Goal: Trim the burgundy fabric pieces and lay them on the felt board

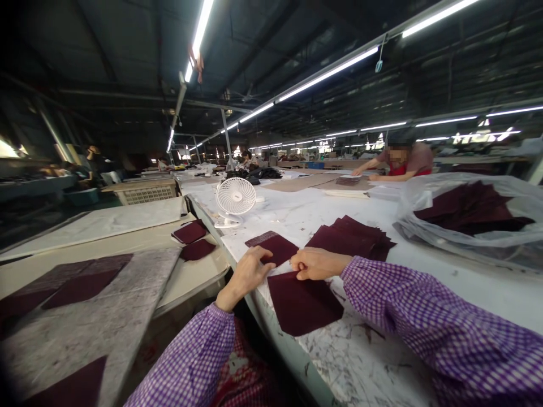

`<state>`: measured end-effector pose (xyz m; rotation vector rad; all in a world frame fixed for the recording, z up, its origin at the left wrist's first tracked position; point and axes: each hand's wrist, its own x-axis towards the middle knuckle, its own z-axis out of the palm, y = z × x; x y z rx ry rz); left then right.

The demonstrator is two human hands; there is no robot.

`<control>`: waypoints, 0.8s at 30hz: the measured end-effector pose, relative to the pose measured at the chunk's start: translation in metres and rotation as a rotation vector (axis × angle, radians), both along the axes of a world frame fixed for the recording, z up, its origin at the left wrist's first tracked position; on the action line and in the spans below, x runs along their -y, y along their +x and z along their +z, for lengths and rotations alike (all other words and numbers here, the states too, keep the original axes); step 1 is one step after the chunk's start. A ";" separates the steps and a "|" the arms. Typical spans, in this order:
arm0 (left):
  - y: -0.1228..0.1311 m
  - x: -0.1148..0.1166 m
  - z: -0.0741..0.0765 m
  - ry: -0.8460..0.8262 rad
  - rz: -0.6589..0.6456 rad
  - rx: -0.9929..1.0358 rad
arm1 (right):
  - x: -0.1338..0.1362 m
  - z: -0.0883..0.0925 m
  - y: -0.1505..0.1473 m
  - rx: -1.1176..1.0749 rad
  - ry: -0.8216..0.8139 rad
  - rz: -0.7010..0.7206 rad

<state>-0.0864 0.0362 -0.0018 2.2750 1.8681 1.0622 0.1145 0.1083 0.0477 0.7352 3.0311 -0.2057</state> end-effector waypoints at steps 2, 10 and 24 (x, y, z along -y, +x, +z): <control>0.008 -0.009 0.002 -0.039 0.026 -0.110 | -0.004 0.004 0.001 -0.028 -0.064 0.040; 0.027 -0.023 0.010 -0.073 0.078 -0.344 | -0.054 0.035 0.057 -0.102 -0.133 -0.232; -0.014 -0.038 0.001 -0.145 0.094 0.485 | -0.039 0.010 0.001 -0.296 0.232 0.021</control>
